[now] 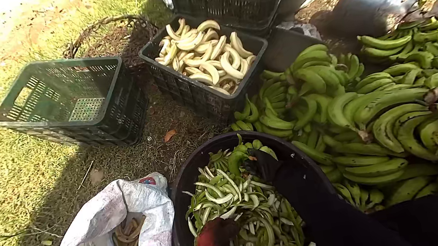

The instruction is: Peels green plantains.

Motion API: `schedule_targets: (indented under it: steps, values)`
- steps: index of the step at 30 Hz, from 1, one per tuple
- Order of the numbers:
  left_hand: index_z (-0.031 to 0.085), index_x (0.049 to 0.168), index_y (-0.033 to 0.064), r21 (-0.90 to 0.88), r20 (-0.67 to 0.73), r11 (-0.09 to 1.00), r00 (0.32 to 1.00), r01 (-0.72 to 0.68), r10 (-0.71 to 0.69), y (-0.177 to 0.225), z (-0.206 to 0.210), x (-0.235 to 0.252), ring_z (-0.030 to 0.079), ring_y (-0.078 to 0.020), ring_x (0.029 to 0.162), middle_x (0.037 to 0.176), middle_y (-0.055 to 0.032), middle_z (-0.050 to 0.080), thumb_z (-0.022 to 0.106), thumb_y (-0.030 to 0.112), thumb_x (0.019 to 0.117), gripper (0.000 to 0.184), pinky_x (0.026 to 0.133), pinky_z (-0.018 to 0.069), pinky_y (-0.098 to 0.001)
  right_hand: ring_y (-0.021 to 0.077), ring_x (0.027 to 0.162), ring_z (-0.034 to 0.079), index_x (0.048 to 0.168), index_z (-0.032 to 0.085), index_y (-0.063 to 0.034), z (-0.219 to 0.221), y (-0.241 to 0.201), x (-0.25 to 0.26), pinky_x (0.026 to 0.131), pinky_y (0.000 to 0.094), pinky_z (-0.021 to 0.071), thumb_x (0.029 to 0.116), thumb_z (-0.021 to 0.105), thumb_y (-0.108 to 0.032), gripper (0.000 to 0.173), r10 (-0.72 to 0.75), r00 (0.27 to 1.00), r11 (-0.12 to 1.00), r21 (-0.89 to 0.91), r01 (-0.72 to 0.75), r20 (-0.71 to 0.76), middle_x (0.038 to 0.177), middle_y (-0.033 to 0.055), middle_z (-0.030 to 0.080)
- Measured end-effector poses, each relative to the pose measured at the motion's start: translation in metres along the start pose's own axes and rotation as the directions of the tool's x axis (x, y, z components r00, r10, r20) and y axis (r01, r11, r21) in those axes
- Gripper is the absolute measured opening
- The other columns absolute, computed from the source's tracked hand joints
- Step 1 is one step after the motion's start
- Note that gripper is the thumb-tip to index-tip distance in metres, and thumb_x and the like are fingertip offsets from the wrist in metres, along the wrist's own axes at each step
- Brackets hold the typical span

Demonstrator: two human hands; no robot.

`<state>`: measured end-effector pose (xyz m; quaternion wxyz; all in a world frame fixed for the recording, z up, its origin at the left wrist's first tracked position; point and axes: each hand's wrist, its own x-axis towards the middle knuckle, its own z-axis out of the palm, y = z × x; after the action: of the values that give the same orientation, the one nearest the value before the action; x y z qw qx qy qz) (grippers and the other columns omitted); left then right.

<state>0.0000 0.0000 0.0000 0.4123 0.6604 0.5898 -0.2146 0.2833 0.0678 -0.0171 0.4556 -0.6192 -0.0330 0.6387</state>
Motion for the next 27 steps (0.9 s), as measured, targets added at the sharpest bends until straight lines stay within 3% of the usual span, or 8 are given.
schedule_targets:
  steps: [4, 6, 8, 13, 16, 20, 23, 27]
  values:
    - [0.072, 0.120, 0.0248, -0.054, -0.188, 0.998, 0.982, 0.023, -0.033, 0.006, 0.002, -0.012, 0.067, -0.0258, 0.117, 0.119, -0.0045, 0.073, 0.052, 0.073, 0.0924, 0.059, 0.100, 0.0518, -0.0590, 0.0143, 0.054, 0.056, 0.100, 0.062, -0.0081, 0.001, -0.005, -0.038, 0.046, 0.0283, 0.0451, 0.1076, 0.038, -0.052, 0.050, -0.016, 0.992, 0.989, -0.143, 0.033, 0.122, 0.070, 0.0034, 0.061]
    - [0.071, 0.124, 0.0254, -0.099, -0.160, 0.995, 0.987, 0.016, -0.032, 0.012, 0.004, -0.024, 0.069, -0.0250, 0.113, 0.118, -0.0045, 0.074, 0.042, 0.075, 0.0955, 0.064, 0.100, 0.0524, -0.0590, 0.0134, 0.053, 0.055, 0.096, 0.062, -0.0088, 0.006, -0.024, -0.068, 0.045, 0.0274, 0.0435, 0.1083, 0.034, -0.053, 0.054, -0.038, 0.974, 0.966, -0.243, 0.094, 0.224, 0.067, 0.0022, 0.059]
    - [0.070, 0.120, 0.0241, -0.107, -0.058, 0.994, 0.998, 0.028, -0.034, 0.016, 0.005, -0.039, 0.073, -0.0240, 0.095, 0.103, -0.0043, 0.075, 0.038, 0.084, 0.0909, 0.074, 0.089, 0.0575, -0.0574, 0.0136, 0.055, 0.059, 0.102, 0.064, -0.0081, 0.006, -0.042, -0.103, 0.048, 0.0271, 0.0480, 0.1090, 0.035, -0.050, 0.051, -0.060, 0.947, 0.918, -0.355, 0.176, 0.315, 0.070, 0.0027, 0.062]
    - [0.066, 0.129, 0.0217, 0.020, 0.162, 1.000, 0.987, -0.013, 0.010, 0.035, -0.011, -0.090, 0.072, -0.0285, 0.096, 0.109, -0.0091, 0.074, 0.069, 0.074, 0.0800, 0.072, 0.089, 0.0556, -0.0596, 0.0125, 0.078, 0.066, 0.117, 0.059, -0.0045, -0.006, -0.052, -0.168, 0.071, 0.0311, 0.0561, 0.1028, 0.060, -0.039, 0.037, -0.061, 0.900, 0.583, -0.716, 0.383, 0.432, 0.091, 0.0040, 0.066]
    - [0.063, 0.133, 0.0240, -0.191, 0.194, 0.978, 0.973, -0.086, 0.124, 0.023, -0.014, -0.119, 0.073, -0.0222, 0.091, 0.107, -0.0059, 0.074, 0.070, 0.065, 0.0866, 0.062, 0.085, 0.0598, -0.0507, 0.0281, 0.095, 0.066, 0.134, 0.059, -0.0046, -0.031, -0.005, -0.146, 0.088, 0.0515, 0.0532, 0.0965, 0.066, -0.039, 0.051, -0.140, 0.894, 0.359, -0.819, 0.447, 0.426, 0.108, 0.0166, 0.068]
    - [0.060, 0.137, 0.0210, -0.644, 0.053, 0.763, 0.992, -0.054, 0.114, 0.015, 0.014, -0.133, 0.071, -0.0199, 0.073, 0.094, -0.0077, 0.073, 0.063, 0.059, 0.0952, 0.057, 0.068, 0.0618, -0.0400, 0.0339, 0.126, 0.058, 0.145, 0.056, -0.0113, -0.054, 0.079, -0.120, 0.110, 0.0556, 0.0419, 0.0933, 0.072, -0.028, 0.056, -0.046, 0.937, 0.352, -0.872, 0.339, 0.345, 0.136, 0.0183, 0.062]
    - [0.061, 0.135, 0.0171, -0.831, 0.005, 0.556, 0.999, -0.014, 0.032, 0.027, 0.043, -0.122, 0.068, -0.0210, 0.066, 0.089, -0.0108, 0.070, 0.049, 0.064, 0.1009, 0.059, 0.060, 0.0594, -0.0365, 0.0284, 0.131, 0.056, 0.146, 0.057, -0.0157, -0.061, 0.105, -0.109, 0.112, 0.0512, 0.0419, 0.0914, 0.069, -0.025, 0.057, -0.089, 0.902, 0.335, -0.840, 0.426, 0.422, 0.141, 0.0137, 0.060]
    - [0.063, 0.127, 0.0103, -0.904, 0.026, 0.427, 1.000, 0.023, 0.000, 0.060, 0.069, -0.112, 0.066, -0.0204, 0.060, 0.080, -0.0116, 0.068, 0.034, 0.066, 0.1045, 0.066, 0.055, 0.0576, -0.0348, 0.0303, 0.127, 0.058, 0.147, 0.053, -0.0107, -0.058, 0.097, -0.112, 0.109, 0.0508, 0.0444, 0.0966, 0.065, -0.024, 0.054, -0.122, 0.906, 0.406, -0.812, 0.418, 0.405, 0.140, 0.0172, 0.060]
